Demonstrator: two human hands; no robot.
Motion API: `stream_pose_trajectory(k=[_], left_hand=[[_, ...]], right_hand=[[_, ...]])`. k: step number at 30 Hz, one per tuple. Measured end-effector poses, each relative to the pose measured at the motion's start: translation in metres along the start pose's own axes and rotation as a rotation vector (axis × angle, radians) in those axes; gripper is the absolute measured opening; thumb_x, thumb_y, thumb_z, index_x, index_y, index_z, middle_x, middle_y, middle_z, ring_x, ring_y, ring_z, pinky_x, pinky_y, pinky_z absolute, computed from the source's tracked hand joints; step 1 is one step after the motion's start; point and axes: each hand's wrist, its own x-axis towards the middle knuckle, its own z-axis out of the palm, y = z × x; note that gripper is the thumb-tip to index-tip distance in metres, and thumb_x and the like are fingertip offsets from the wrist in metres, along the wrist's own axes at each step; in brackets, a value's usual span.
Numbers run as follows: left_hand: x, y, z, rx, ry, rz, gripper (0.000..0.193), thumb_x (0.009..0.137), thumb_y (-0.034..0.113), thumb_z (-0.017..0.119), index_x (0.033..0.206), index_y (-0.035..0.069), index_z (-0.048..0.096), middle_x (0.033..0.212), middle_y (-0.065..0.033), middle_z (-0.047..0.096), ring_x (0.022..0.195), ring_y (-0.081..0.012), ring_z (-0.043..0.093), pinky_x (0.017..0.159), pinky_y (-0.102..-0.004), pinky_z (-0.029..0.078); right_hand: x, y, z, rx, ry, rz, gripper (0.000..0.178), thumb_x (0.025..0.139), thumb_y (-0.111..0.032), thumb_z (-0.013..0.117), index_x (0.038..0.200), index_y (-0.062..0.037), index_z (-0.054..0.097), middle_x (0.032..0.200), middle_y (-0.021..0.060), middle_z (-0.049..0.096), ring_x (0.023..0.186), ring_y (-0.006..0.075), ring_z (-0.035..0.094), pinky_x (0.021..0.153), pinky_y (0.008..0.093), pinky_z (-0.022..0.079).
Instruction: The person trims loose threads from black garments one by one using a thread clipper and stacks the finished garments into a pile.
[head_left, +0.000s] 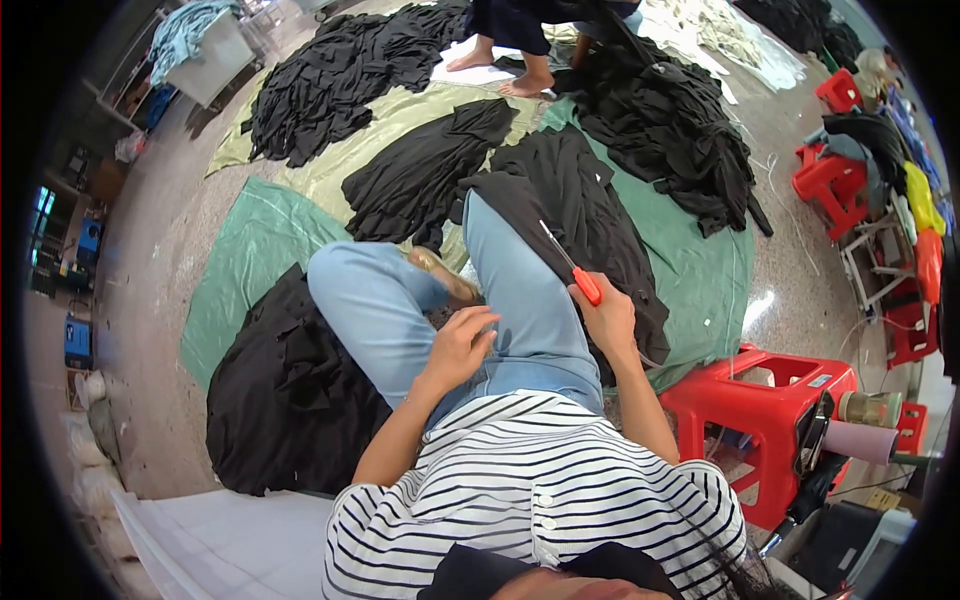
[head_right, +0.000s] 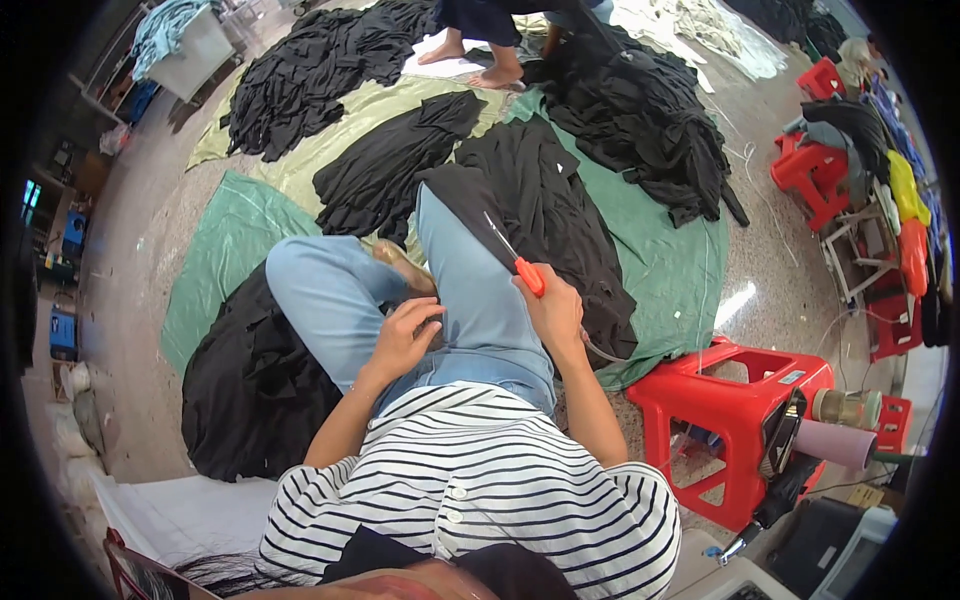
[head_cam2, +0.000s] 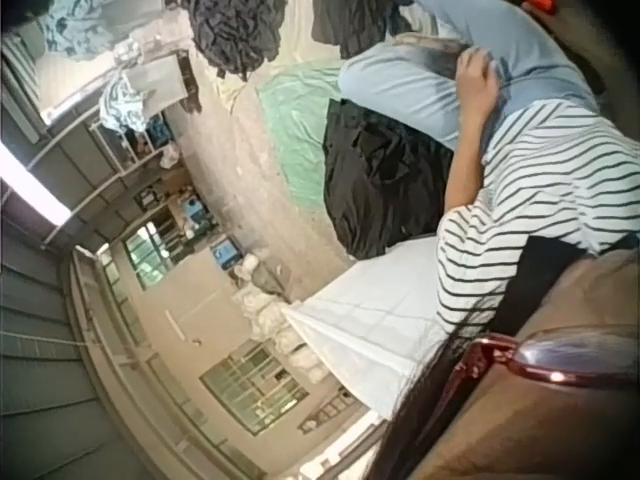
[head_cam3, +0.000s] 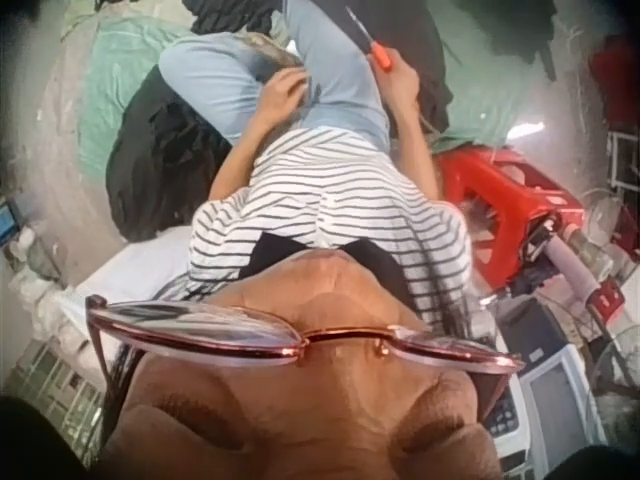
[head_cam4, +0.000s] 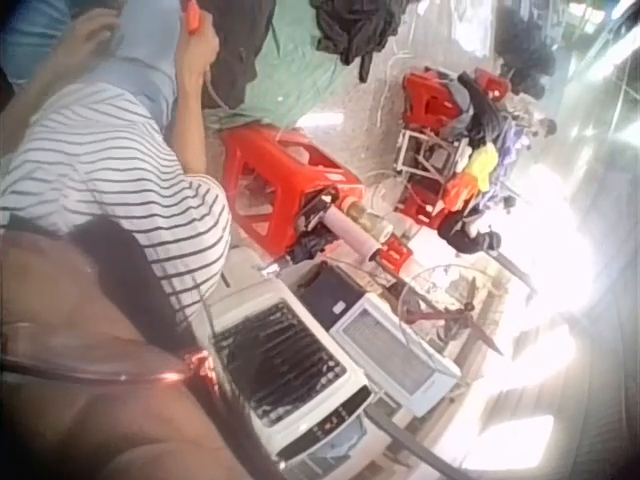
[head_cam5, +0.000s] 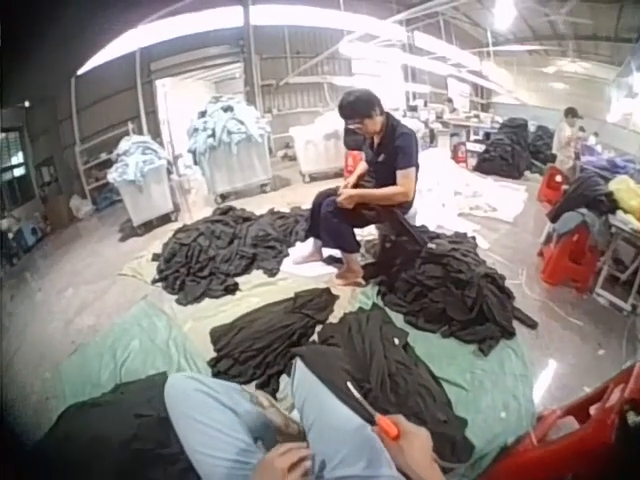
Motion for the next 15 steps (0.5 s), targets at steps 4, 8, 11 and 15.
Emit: stream_pose_trajectory(k=[4, 8, 11, 15], left_hand=[[-0.001, 0.005, 0.000, -0.038, -0.050, -0.077, 0.022, 0.087, 0.013, 0.064, 0.108, 0.006, 0.065, 0.102, -0.0129, 0.066, 0.090, -0.0324, 0.064, 0.076, -0.0391, 0.052], [-0.010, -0.008, 0.025, -0.026, -0.011, -0.085, 0.021, 0.089, 0.016, 0.064, 0.107, 0.006, 0.067, 0.094, -0.0114, 0.065, 0.080, -0.0284, 0.065, 0.071, -0.0360, 0.051], [-0.018, -0.024, 0.038, -0.135, 0.010, -0.103, 0.021, 0.089, 0.015, 0.064, 0.107, 0.005, 0.066, 0.095, -0.0135, 0.065, 0.083, -0.0297, 0.065, 0.073, -0.0362, 0.052], [-0.016, -0.023, 0.034, -0.289, -0.020, -0.288, 0.020, 0.087, 0.014, 0.065, 0.104, 0.003, 0.065, 0.095, -0.0151, 0.065, 0.087, -0.0297, 0.065, 0.076, -0.0367, 0.051]], right_hand=[[0.016, 0.001, 0.012, -0.007, -0.110, -0.072, 0.038, 0.082, -0.031, 0.075, 0.112, -0.0101, 0.064, 0.088, 0.0175, 0.069, 0.081, 0.0377, 0.067, 0.068, 0.0427, 0.051], [0.034, -0.006, 0.033, -0.050, -0.004, -0.319, 0.065, 0.072, -0.021, 0.083, 0.129, -0.0107, 0.054, 0.106, 0.0161, 0.067, 0.091, 0.0375, 0.066, 0.076, 0.0435, 0.052], [0.056, -0.010, 0.056, -0.054, 0.022, -0.355, 0.074, 0.072, -0.026, 0.083, 0.136, -0.0105, 0.047, 0.101, 0.0168, 0.068, 0.090, 0.0384, 0.066, 0.076, 0.0441, 0.051], [0.089, -0.021, 0.086, -0.125, -0.093, -0.239, 0.047, 0.081, -0.010, 0.066, 0.126, -0.0176, 0.051, 0.097, 0.0208, 0.067, 0.089, 0.0422, 0.065, 0.074, 0.0468, 0.050]])
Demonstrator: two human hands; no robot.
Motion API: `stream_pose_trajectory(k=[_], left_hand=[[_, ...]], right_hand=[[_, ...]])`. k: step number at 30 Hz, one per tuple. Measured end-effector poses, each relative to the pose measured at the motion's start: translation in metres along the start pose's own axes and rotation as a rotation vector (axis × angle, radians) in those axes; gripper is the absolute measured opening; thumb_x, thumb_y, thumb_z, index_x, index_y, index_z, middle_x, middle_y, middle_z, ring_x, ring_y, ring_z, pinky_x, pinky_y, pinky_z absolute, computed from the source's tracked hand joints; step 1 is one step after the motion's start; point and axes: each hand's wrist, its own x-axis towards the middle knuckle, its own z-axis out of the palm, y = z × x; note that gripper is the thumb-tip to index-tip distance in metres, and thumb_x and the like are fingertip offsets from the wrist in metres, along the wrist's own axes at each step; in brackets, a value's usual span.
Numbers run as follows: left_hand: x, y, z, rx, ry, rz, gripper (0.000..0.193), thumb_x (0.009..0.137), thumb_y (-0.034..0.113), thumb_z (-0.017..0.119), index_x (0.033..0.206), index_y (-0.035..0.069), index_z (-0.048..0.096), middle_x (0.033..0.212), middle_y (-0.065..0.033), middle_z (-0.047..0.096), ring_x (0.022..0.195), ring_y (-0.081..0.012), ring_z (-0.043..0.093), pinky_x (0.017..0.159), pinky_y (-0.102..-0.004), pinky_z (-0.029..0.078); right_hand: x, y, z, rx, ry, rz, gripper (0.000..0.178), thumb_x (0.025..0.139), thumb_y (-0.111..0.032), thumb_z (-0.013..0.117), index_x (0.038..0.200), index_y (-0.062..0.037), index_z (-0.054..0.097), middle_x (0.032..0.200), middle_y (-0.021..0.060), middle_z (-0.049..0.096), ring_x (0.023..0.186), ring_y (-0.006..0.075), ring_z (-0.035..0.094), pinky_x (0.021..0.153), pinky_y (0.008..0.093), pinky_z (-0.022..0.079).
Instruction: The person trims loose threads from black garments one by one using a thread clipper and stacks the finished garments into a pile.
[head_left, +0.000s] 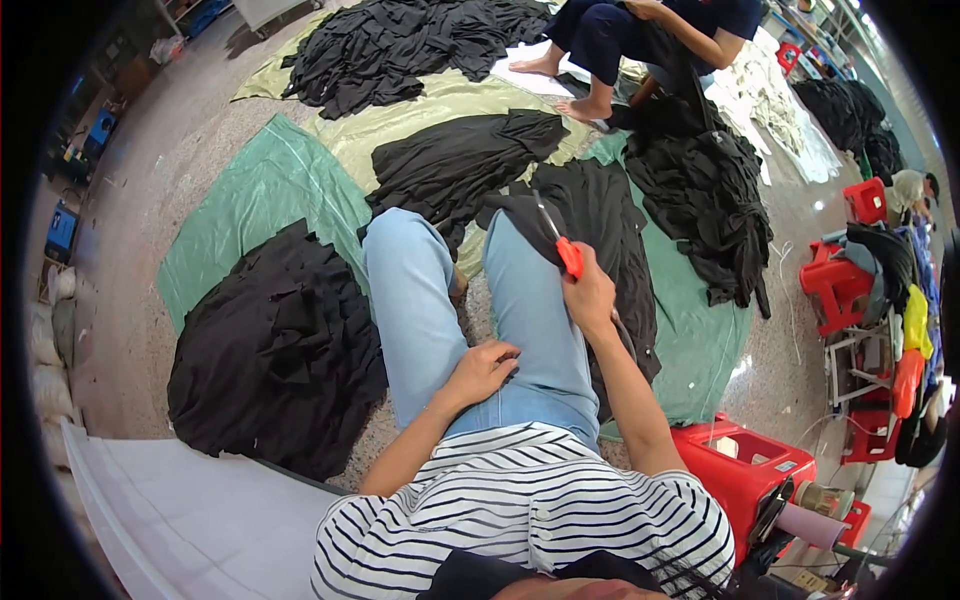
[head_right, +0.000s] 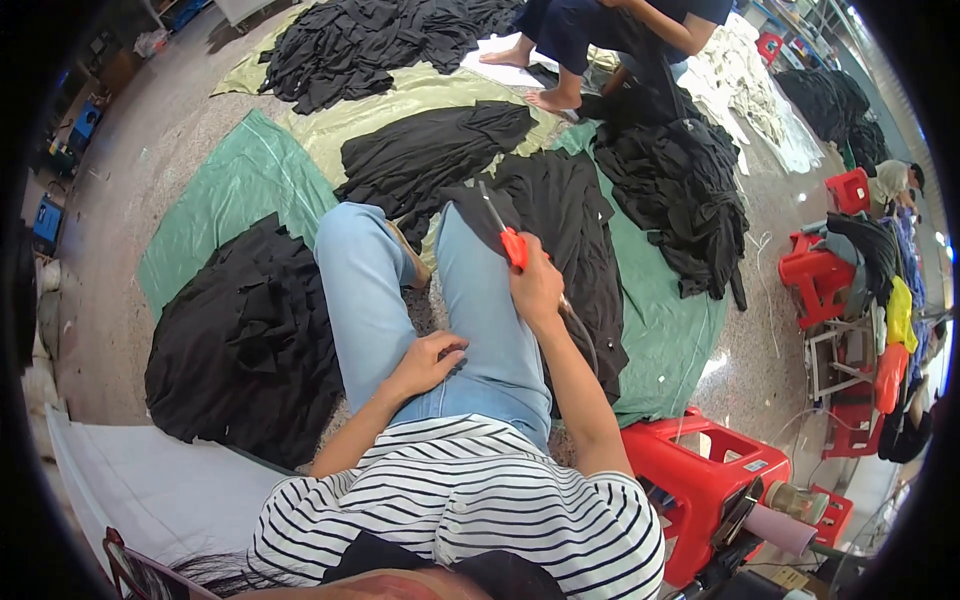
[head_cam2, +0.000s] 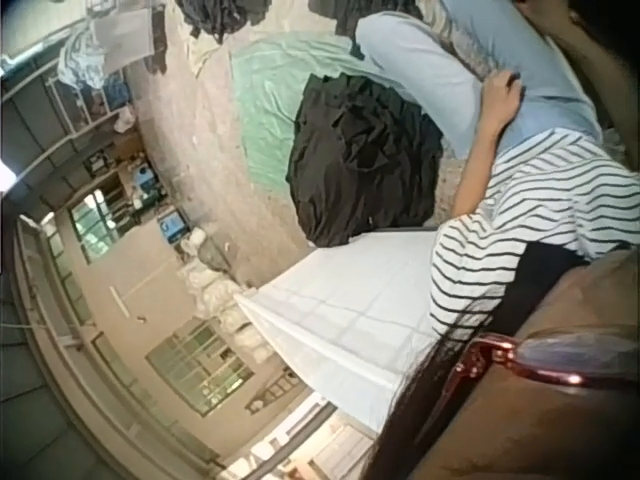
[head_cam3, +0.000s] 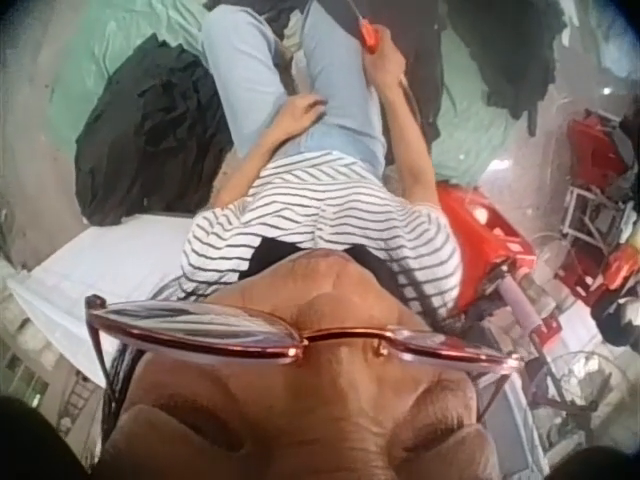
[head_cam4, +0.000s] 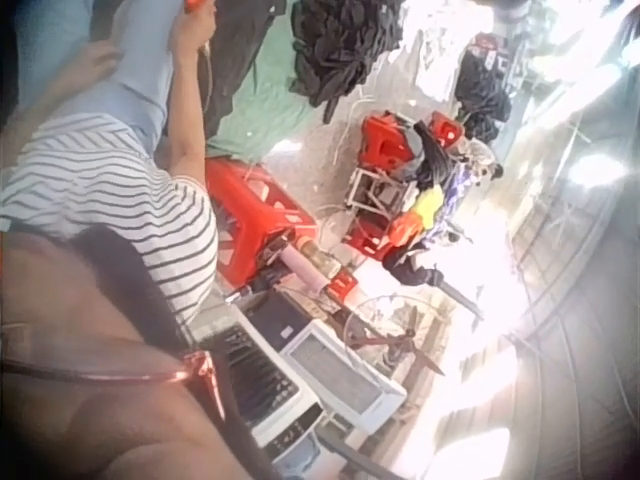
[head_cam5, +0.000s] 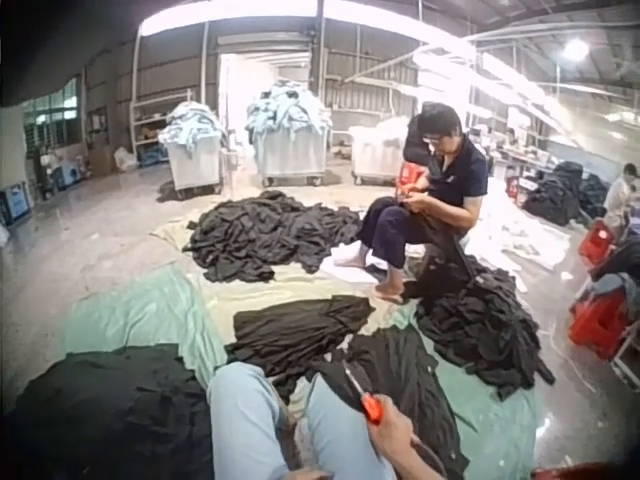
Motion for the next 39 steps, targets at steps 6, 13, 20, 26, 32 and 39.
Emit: stream_pose_trajectory(k=[6, 13, 20, 26, 32, 39], left_hand=[[0.007, 0.002, 0.002, 0.069, 0.012, -0.068, 0.016, 0.086, 0.014, 0.066, 0.092, 0.001, 0.062, 0.093, -0.0146, 0.064, 0.082, -0.0286, 0.064, 0.071, -0.0366, 0.050], [0.005, -0.022, 0.001, 0.052, 0.037, -0.184, 0.020, 0.085, 0.019, 0.065, 0.091, 0.001, 0.062, 0.085, -0.0177, 0.065, 0.079, -0.0349, 0.064, 0.071, -0.0427, 0.049], [-0.010, -0.027, -0.002, 0.253, -0.095, -0.291, 0.028, 0.084, 0.028, 0.065, 0.099, 0.005, 0.066, 0.094, -0.0186, 0.069, 0.089, -0.0372, 0.066, 0.077, -0.0471, 0.051], [0.003, -0.039, 0.006, 0.271, -0.162, -0.307, 0.034, 0.085, 0.030, 0.063, 0.109, 0.005, 0.065, 0.100, -0.0189, 0.069, 0.093, -0.0355, 0.066, 0.080, -0.0451, 0.051], [0.007, -0.072, 0.012, 0.210, -0.093, -0.237, 0.030, 0.084, 0.027, 0.062, 0.104, 0.004, 0.065, 0.099, -0.0221, 0.067, 0.094, -0.0404, 0.064, 0.079, -0.0504, 0.050], [0.025, -0.083, 0.017, 0.243, -0.179, -0.268, 0.033, 0.085, 0.027, 0.062, 0.108, 0.004, 0.064, 0.099, -0.0206, 0.068, 0.094, -0.0382, 0.065, 0.079, -0.0475, 0.051]], right_hand=[[0.093, 0.034, 0.016, -0.049, 0.340, 0.381, 0.039, 0.081, -0.013, 0.062, 0.119, -0.0184, 0.050, 0.090, 0.0243, 0.067, 0.087, 0.0461, 0.064, 0.075, 0.0538, 0.048], [0.078, 0.139, 0.016, -0.210, 0.095, 0.442, 0.053, 0.083, -0.034, 0.069, 0.129, -0.0151, 0.050, 0.111, 0.0230, 0.066, 0.101, 0.0452, 0.062, 0.085, 0.0509, 0.049], [0.008, 0.145, 0.001, -0.349, 0.275, 0.174, 0.072, 0.080, -0.004, 0.064, 0.146, -0.0042, 0.034, 0.114, 0.0242, 0.056, 0.103, 0.0430, 0.055, 0.088, 0.0484, 0.043], [-0.015, 0.185, 0.032, -0.675, -0.129, 0.208, 0.073, 0.082, -0.020, 0.065, 0.148, -0.0158, 0.035, 0.114, 0.0140, 0.051, 0.104, 0.0368, 0.053, 0.080, 0.0518, 0.048], [-0.042, 0.148, 0.010, -0.658, 0.062, 0.090, 0.082, 0.075, -0.021, 0.075, 0.147, -0.0176, 0.037, 0.133, 0.0117, 0.047, 0.118, 0.0344, 0.047, 0.095, 0.0487, 0.038], [-0.119, 0.151, -0.011, -0.372, -0.064, 0.197, 0.058, 0.091, -0.034, 0.052, 0.145, -0.0167, 0.040, 0.151, 0.0141, 0.036, 0.136, 0.0316, 0.038, 0.108, 0.0456, 0.030]])
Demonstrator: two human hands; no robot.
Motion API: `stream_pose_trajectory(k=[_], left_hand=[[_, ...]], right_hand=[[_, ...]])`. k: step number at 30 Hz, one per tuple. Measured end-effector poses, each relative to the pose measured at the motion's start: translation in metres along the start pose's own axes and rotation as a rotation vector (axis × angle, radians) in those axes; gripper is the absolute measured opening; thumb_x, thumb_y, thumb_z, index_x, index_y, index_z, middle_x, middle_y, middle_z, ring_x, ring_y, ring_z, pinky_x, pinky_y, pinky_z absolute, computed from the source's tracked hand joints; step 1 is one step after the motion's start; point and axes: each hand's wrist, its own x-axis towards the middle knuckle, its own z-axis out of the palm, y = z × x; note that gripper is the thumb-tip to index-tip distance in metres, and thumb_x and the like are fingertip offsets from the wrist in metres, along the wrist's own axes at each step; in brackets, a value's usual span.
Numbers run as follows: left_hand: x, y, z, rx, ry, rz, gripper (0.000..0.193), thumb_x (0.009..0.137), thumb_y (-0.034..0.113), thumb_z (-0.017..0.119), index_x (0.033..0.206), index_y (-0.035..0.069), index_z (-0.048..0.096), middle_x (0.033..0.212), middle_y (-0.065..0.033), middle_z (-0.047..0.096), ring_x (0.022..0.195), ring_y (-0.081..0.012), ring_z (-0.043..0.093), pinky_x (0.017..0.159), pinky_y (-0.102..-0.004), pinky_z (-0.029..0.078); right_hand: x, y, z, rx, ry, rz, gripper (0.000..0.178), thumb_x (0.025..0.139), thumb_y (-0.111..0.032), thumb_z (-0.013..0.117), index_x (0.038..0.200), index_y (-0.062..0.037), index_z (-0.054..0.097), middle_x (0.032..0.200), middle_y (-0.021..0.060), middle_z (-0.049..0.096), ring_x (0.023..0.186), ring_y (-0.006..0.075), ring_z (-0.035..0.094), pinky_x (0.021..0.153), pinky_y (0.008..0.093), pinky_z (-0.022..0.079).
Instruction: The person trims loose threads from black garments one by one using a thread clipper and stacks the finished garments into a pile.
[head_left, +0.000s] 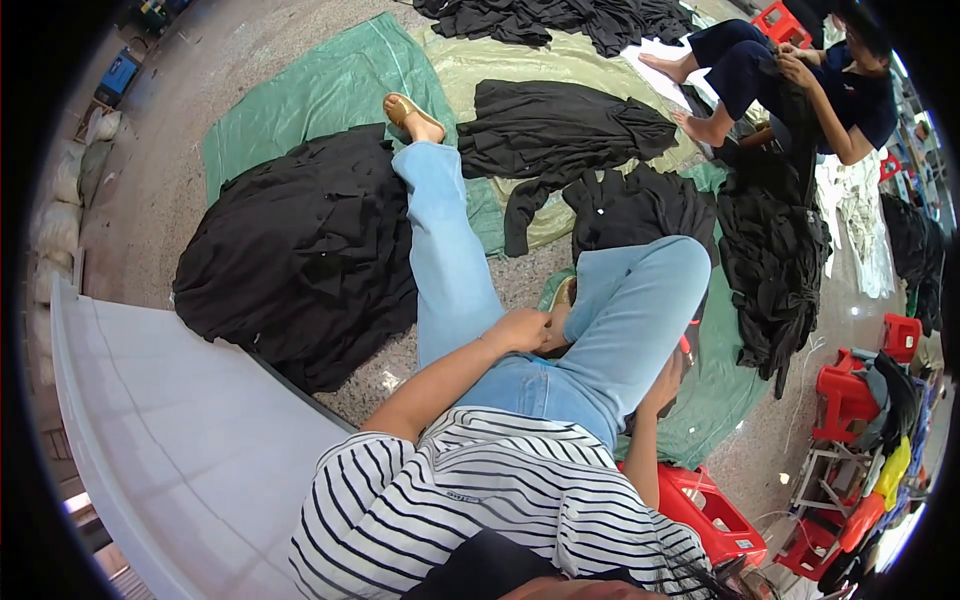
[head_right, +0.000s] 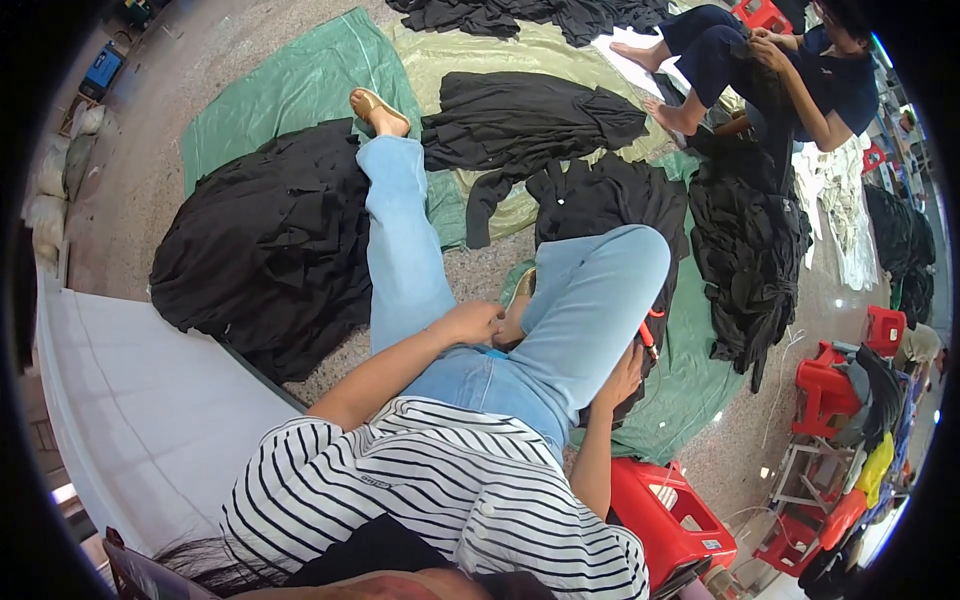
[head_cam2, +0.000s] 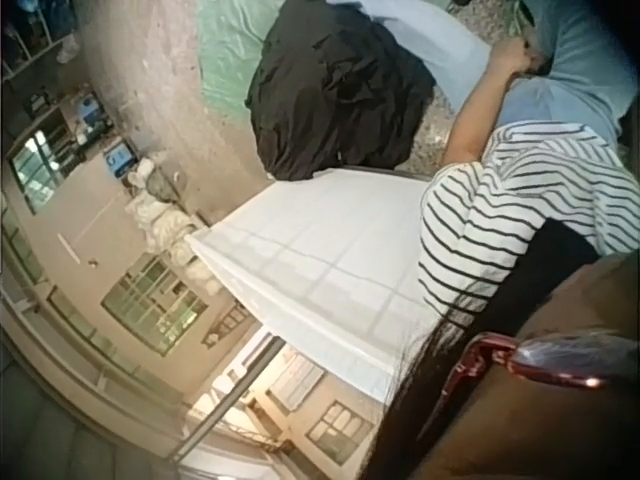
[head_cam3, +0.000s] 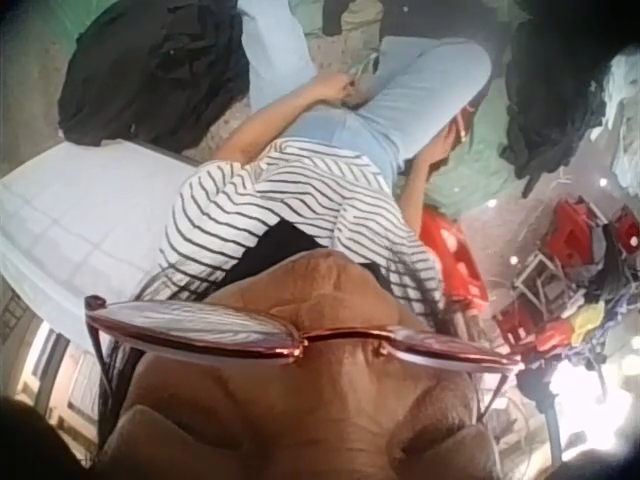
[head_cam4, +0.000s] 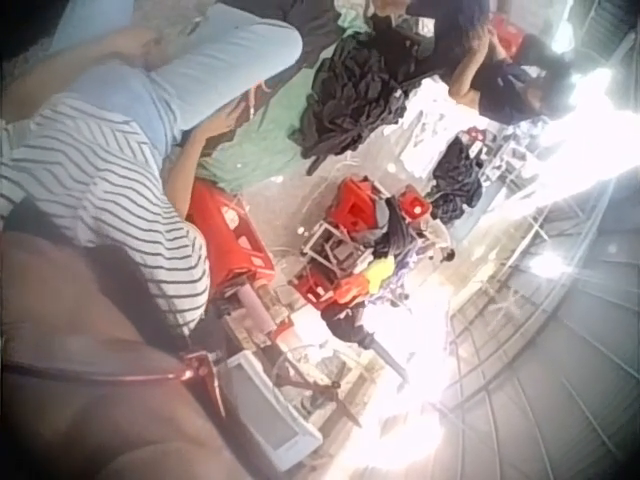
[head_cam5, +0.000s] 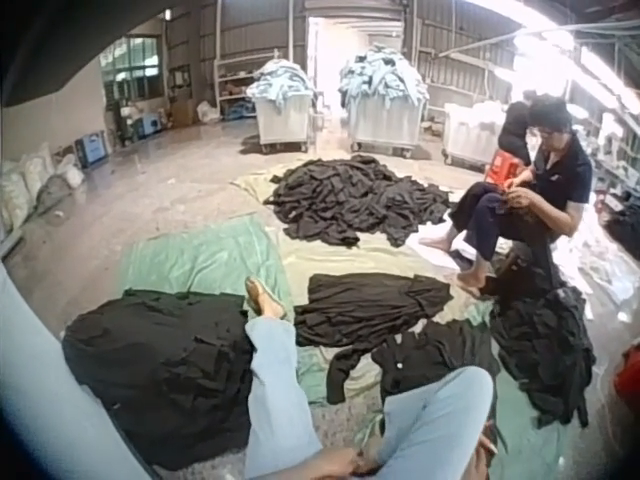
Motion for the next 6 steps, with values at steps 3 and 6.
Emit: stream_pose_trajectory(k=[3, 6], left_hand=[[0.017, -0.004, 0.004, -0.044, -0.042, 0.048, 0.032, 0.084, 0.027, 0.063, 0.106, 0.005, 0.066, 0.097, -0.0197, 0.069, 0.092, -0.0378, 0.066, 0.080, -0.0467, 0.051], [0.035, -0.013, 0.007, -0.116, -0.117, 0.051, 0.034, 0.084, 0.031, 0.066, 0.108, 0.008, 0.068, 0.104, -0.0164, 0.070, 0.096, -0.0308, 0.068, 0.082, -0.0448, 0.052]], right_hand=[[-0.008, 0.006, -0.018, 0.029, 0.305, -0.078, 0.063, 0.080, -0.008, 0.064, 0.140, -0.0125, 0.047, 0.144, 0.0183, 0.044, 0.130, 0.0351, 0.045, 0.106, 0.0449, 0.037], [0.010, -0.003, -0.035, 0.154, 0.209, 0.089, 0.069, 0.075, -0.006, 0.066, 0.141, -0.0106, 0.047, 0.139, 0.0192, 0.046, 0.129, 0.0374, 0.044, 0.109, 0.0433, 0.034]])
